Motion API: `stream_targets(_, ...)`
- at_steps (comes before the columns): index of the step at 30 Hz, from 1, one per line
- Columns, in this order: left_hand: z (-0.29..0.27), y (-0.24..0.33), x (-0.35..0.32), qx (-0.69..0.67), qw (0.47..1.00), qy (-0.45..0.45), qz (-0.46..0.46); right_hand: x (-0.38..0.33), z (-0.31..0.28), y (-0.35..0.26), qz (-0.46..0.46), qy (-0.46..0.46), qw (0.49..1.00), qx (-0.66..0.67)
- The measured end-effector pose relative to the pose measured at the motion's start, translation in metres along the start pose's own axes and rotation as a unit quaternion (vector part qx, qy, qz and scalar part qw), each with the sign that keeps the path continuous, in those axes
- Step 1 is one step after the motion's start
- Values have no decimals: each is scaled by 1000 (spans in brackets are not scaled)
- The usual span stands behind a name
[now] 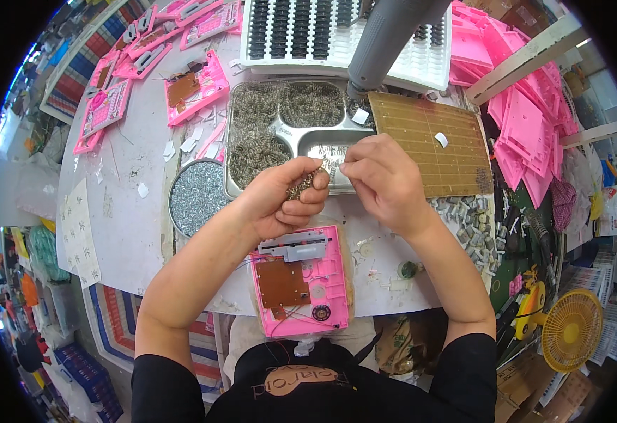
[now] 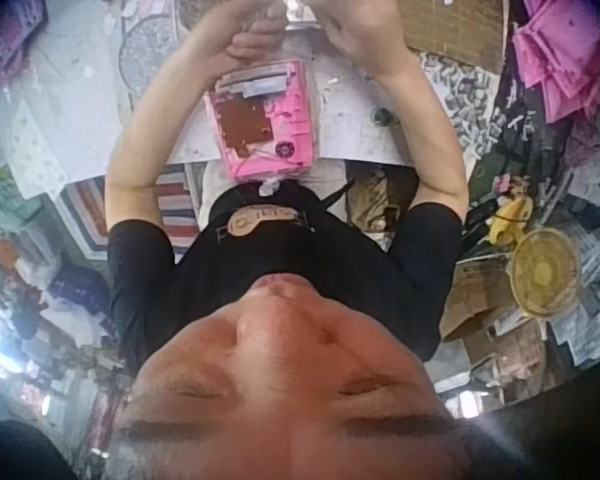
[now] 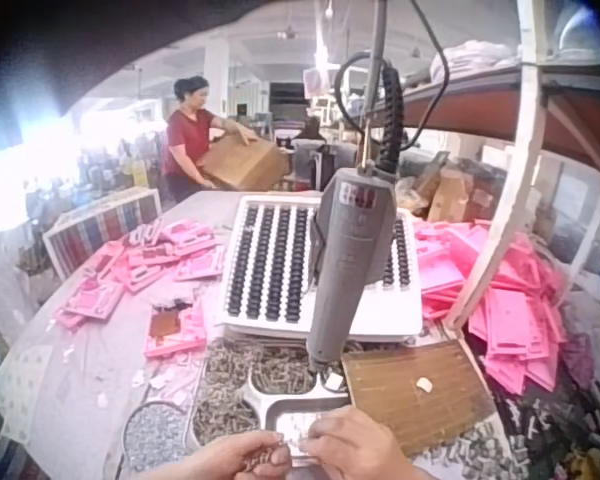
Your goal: Assembling and soldering components of a pink toy device at a factory workstation.
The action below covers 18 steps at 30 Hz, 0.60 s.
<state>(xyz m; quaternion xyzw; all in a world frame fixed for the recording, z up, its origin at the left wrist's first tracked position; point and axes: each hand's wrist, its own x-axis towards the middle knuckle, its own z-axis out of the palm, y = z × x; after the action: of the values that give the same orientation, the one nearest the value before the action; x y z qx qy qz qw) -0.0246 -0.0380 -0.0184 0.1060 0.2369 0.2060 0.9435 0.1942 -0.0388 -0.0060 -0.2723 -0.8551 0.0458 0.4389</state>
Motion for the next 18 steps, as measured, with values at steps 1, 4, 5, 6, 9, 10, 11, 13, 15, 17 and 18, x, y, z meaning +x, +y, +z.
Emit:
stream_targets(1,-6,1,1,-14,1000,-18,-6,-1,1,0,-9,-4,1000,-14)
stream_targets(4,-4,2,2,10,1000,13,-7,-3,3,0,-12,-22,998,-56)
stream_targets(5,0,3,2,28,999,38,-4,-4,3,0,0,-33,997,-70)
stream_targets(6,4,3,2,54,996,66,4,-4,3,0,13,-43,996,-83)
stream_targets(9,9,4,3,96,989,114,18,-3,5,-1,17,-77,992,-101)
stream_targets(10,7,5,2,88,990,106,15,-2,3,0,38,-87,992,-86)
stream_targets(11,7,6,3,80,992,98,13,-1,-1,1,59,-97,991,-72)
stream_targets(13,11,5,0,126,984,119,51,4,-5,-2,158,-69,985,19)
stream_targets(15,16,3,-2,177,971,133,92,8,-8,-10,308,7,936,171)
stream_targets(17,20,0,-2,233,953,139,137,16,-13,-9,455,-36,847,273)
stream_targets(18,21,-1,-2,254,946,136,147,20,-16,-8,521,-57,789,320)
